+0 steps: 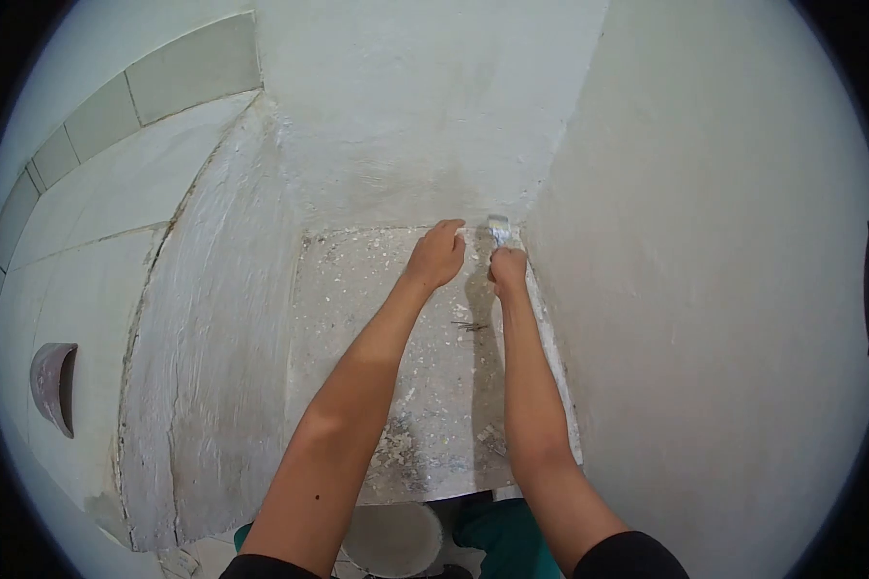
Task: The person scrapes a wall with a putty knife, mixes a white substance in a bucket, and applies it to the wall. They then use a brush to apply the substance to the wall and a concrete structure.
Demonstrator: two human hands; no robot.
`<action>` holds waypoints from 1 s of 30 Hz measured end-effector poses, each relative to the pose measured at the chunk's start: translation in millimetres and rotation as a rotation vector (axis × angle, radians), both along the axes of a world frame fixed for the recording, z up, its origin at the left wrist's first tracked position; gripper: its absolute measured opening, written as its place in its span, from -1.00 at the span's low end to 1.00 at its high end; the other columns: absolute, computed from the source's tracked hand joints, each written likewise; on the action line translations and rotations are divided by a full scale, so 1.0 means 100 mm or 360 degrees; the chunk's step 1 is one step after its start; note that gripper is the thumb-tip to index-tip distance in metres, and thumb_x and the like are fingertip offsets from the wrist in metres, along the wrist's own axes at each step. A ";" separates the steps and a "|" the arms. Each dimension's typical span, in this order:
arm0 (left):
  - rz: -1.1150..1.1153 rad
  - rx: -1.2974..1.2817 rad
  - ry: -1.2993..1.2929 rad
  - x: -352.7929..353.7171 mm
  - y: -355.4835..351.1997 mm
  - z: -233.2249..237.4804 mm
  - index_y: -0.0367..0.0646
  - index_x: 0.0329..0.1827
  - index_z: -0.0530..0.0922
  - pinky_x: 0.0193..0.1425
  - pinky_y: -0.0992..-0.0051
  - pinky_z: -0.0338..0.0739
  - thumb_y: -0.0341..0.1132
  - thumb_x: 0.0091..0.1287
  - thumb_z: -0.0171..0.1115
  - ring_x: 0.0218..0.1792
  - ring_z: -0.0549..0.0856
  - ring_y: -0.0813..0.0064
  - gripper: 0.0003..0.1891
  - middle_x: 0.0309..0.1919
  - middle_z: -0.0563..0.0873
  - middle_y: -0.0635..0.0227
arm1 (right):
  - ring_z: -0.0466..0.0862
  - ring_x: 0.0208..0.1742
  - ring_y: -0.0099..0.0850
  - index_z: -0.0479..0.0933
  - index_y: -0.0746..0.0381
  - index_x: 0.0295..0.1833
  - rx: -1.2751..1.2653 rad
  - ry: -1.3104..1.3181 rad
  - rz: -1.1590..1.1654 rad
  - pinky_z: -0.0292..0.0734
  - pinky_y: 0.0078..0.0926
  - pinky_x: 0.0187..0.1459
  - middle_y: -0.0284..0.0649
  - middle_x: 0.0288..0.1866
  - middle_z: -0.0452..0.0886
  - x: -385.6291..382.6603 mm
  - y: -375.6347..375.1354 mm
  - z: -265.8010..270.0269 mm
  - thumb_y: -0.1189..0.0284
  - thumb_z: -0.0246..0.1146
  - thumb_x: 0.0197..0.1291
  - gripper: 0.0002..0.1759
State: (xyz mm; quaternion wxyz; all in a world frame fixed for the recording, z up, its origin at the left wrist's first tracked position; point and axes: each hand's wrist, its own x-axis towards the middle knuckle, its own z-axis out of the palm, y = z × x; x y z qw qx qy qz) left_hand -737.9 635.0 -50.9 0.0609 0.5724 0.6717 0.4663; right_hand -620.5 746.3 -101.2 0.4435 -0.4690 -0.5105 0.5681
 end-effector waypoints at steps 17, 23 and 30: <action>-0.0125 -0.0179 -0.0016 0.27 0.51 -0.41 -0.33 0.15 0.48 0.30 0.23 0.36 -0.36 0.33 -0.05 0.18 0.52 0.02 -0.62 0.12 0.56 -0.06 | 0.58 -0.60 -0.35 0.53 0.47 -0.34 0.0111 -0.0107 0.0103 0.39 -0.34 -0.59 -0.05 -0.53 0.57 0.16 0.65 -0.29 0.48 0.06 0.16 -0.76; -0.0103 -0.0196 -0.0020 0.21 0.56 -0.46 -0.33 0.16 0.48 0.29 0.23 0.37 -0.36 0.33 -0.05 0.18 0.52 0.02 -0.62 0.12 0.56 -0.06 | 0.69 -0.26 -0.02 0.56 0.50 -0.31 0.0154 -0.0553 -0.0238 0.52 -0.18 -0.27 0.19 -0.34 0.63 0.30 0.67 -0.68 0.45 0.09 0.17 -0.73; -0.0086 -0.0119 0.0032 0.19 0.61 -0.53 -0.32 0.12 0.51 0.25 0.25 0.41 -0.36 0.35 -0.05 0.14 0.56 0.04 -0.65 0.07 0.59 -0.07 | 0.67 -0.17 0.10 0.54 0.51 -0.26 0.0478 -0.1022 -0.0061 0.53 -0.09 -0.16 0.28 -0.28 0.62 0.03 0.39 -0.20 0.45 0.10 0.19 -0.72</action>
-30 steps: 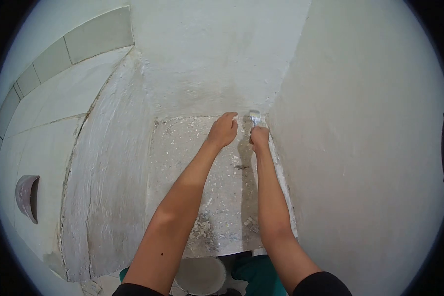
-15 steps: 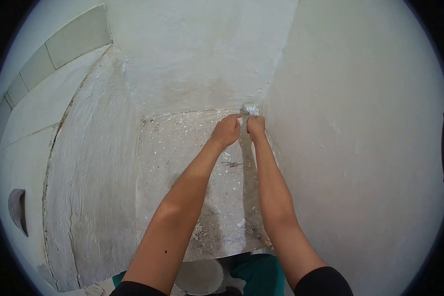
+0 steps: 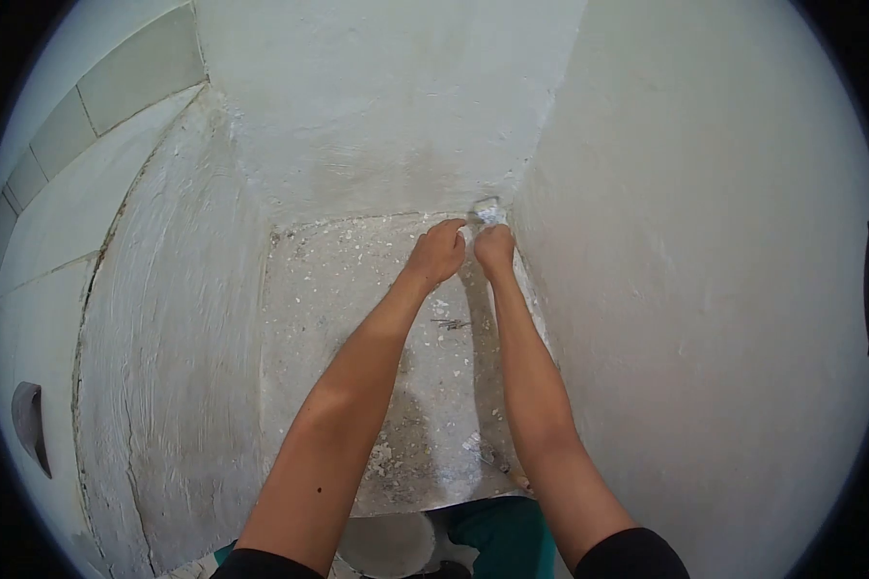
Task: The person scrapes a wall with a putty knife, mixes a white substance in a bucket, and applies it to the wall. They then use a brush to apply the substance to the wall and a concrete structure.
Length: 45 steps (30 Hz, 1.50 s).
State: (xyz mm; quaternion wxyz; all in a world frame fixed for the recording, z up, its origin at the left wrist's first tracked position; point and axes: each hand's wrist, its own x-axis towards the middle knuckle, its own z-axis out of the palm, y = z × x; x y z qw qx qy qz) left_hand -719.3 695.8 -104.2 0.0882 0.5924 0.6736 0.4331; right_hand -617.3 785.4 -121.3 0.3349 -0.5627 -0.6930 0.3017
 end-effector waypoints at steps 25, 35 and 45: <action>0.0151 0.0164 -0.0437 -0.01 -0.05 -0.03 -0.33 -0.08 0.60 0.05 0.31 0.51 -0.45 0.33 -0.05 -0.07 0.68 0.11 -0.74 -0.15 0.70 -0.02 | 0.34 -0.70 -0.54 0.48 0.35 -0.42 -0.0293 0.0551 -0.0029 0.19 -0.46 -0.70 -0.29 -0.57 0.43 0.02 0.29 -0.14 0.36 0.02 0.32 -0.68; 0.0135 0.0184 -0.0464 0.11 0.02 -0.03 -0.30 -0.07 0.61 -0.01 0.38 0.51 -0.41 0.35 -0.03 -0.16 0.69 0.25 -0.74 -0.20 0.72 0.08 | 0.30 -0.75 -0.56 0.49 0.36 -0.32 -0.0557 0.0994 0.0084 0.14 -0.52 -0.75 -0.32 -0.60 0.41 0.11 0.19 -0.34 0.40 0.02 0.28 -0.75; 0.0121 0.0075 -0.0484 0.06 -0.07 0.07 -0.30 -0.08 0.61 0.00 0.40 0.52 -0.40 0.35 -0.04 -0.14 0.70 0.28 -0.73 -0.18 0.72 0.09 | 0.65 -0.11 0.12 0.55 0.47 -0.27 0.0043 -0.0183 -0.0193 0.55 -0.07 -0.08 0.25 -0.26 0.63 0.16 -0.11 0.26 0.51 0.18 0.08 -0.80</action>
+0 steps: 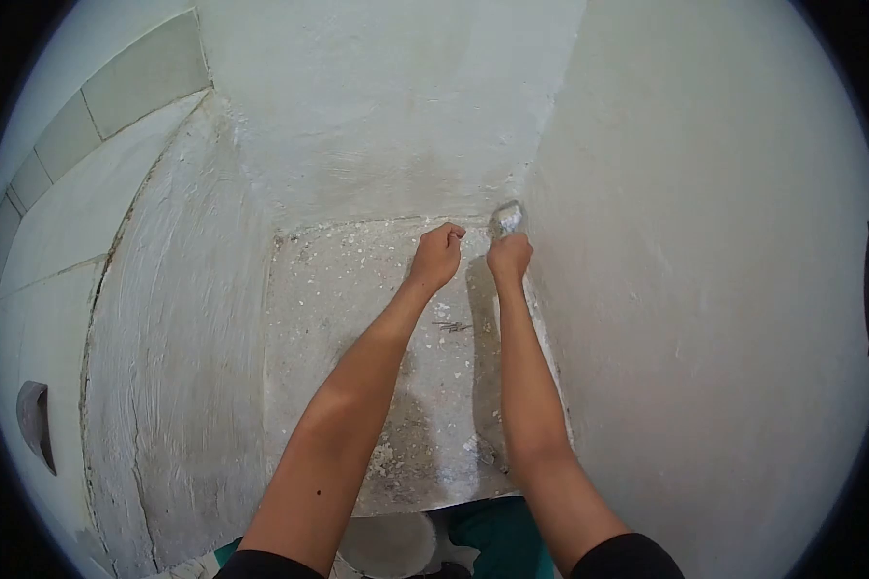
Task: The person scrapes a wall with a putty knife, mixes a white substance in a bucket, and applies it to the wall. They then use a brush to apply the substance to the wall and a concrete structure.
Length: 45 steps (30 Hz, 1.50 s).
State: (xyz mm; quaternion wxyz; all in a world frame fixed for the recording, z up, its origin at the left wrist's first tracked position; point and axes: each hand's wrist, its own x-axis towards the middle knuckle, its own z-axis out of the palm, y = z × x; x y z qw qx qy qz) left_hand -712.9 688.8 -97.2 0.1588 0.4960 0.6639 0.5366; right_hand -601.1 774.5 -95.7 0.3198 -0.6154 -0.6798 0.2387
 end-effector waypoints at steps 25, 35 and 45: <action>-0.0028 0.0068 -0.0056 -0.05 -0.04 0.12 -0.30 -0.10 0.61 0.02 0.40 0.51 -0.41 0.36 -0.03 -0.12 0.69 0.28 -0.76 -0.20 0.73 0.12 | 0.40 -0.64 -0.48 0.50 0.34 -0.42 -0.0283 0.1606 0.0238 0.19 -0.47 -0.62 -0.34 -0.63 0.38 0.11 0.33 0.52 0.49 0.05 0.16 -0.81; -0.0066 0.0066 -0.0128 0.13 0.06 0.17 -0.32 -0.11 0.61 0.02 0.42 0.51 -0.41 0.36 -0.03 -0.14 0.69 0.33 -0.75 -0.21 0.72 0.13 | 0.67 -0.46 -0.18 0.57 0.40 -0.43 -0.0669 0.0880 -0.0174 0.53 -0.28 -0.44 -0.04 -0.54 0.59 0.02 0.41 -0.37 0.42 0.16 0.12 -0.76; 0.0116 0.0293 -0.0209 0.04 0.11 0.34 -0.34 -0.12 0.60 -0.01 0.43 0.53 -0.43 0.37 -0.06 -0.19 0.70 0.36 -0.75 -0.24 0.72 0.11 | 0.66 -0.14 0.09 0.52 0.38 -0.16 0.0292 -0.0259 0.0206 0.54 -0.03 -0.11 0.16 -0.21 0.63 -0.25 -0.28 0.91 0.44 0.10 0.23 -0.78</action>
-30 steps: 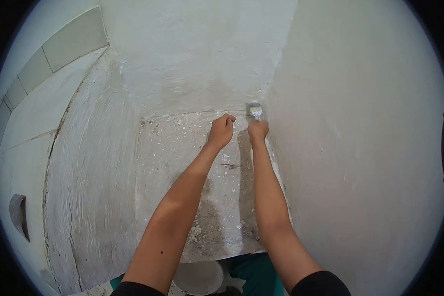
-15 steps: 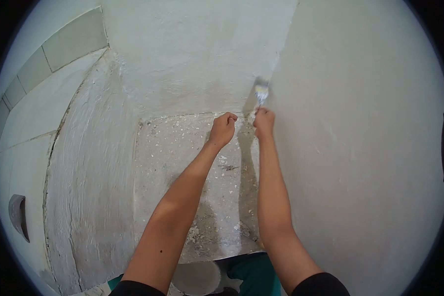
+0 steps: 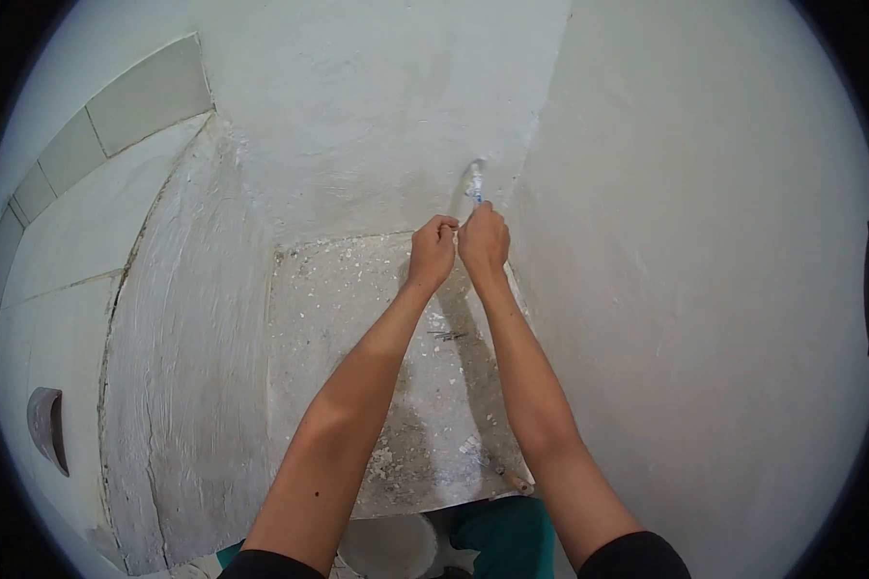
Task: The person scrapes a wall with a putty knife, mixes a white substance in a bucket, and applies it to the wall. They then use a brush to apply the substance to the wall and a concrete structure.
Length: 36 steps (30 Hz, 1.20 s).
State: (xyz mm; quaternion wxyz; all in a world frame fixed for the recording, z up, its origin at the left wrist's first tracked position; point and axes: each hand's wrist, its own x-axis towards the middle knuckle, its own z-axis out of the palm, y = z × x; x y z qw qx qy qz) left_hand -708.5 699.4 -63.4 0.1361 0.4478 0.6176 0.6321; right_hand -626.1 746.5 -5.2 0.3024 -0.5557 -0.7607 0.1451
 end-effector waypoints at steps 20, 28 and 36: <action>0.0249 0.0363 -0.0529 0.16 -0.82 0.48 -0.38 -0.09 0.56 0.04 0.43 0.51 -0.43 0.41 -0.11 -0.13 0.67 0.36 -0.74 -0.20 0.69 0.16 | 0.65 -0.18 0.06 0.50 0.35 -0.29 0.0111 0.0025 0.0240 0.52 -0.04 -0.17 0.13 -0.26 0.63 -0.20 -0.53 0.34 0.45 -0.01 0.30 -0.77; 0.0583 0.0050 -0.0747 0.91 -2.61 0.35 -0.35 -0.08 0.54 0.01 0.51 0.47 -0.36 0.45 -0.08 -0.14 0.61 0.49 -0.75 -0.19 0.65 0.24 | 0.37 -0.53 -0.62 0.51 0.30 -0.32 -0.1583 0.1740 0.0515 0.26 -0.63 -0.50 -0.42 -0.55 0.38 0.46 -2.51 -0.48 0.36 -0.03 0.36 -0.70; 0.0565 0.0062 -0.0924 2.01 -4.16 0.25 -0.29 -0.08 0.50 -0.13 0.57 0.47 -0.44 0.41 -0.02 -0.25 0.57 0.61 -0.85 -0.24 0.64 0.29 | 0.42 -0.44 -0.62 0.52 0.35 -0.29 -0.1478 0.1410 0.0491 0.36 -0.56 -0.39 -0.36 -0.46 0.49 1.52 -4.17 -0.60 0.33 -0.05 0.44 -0.64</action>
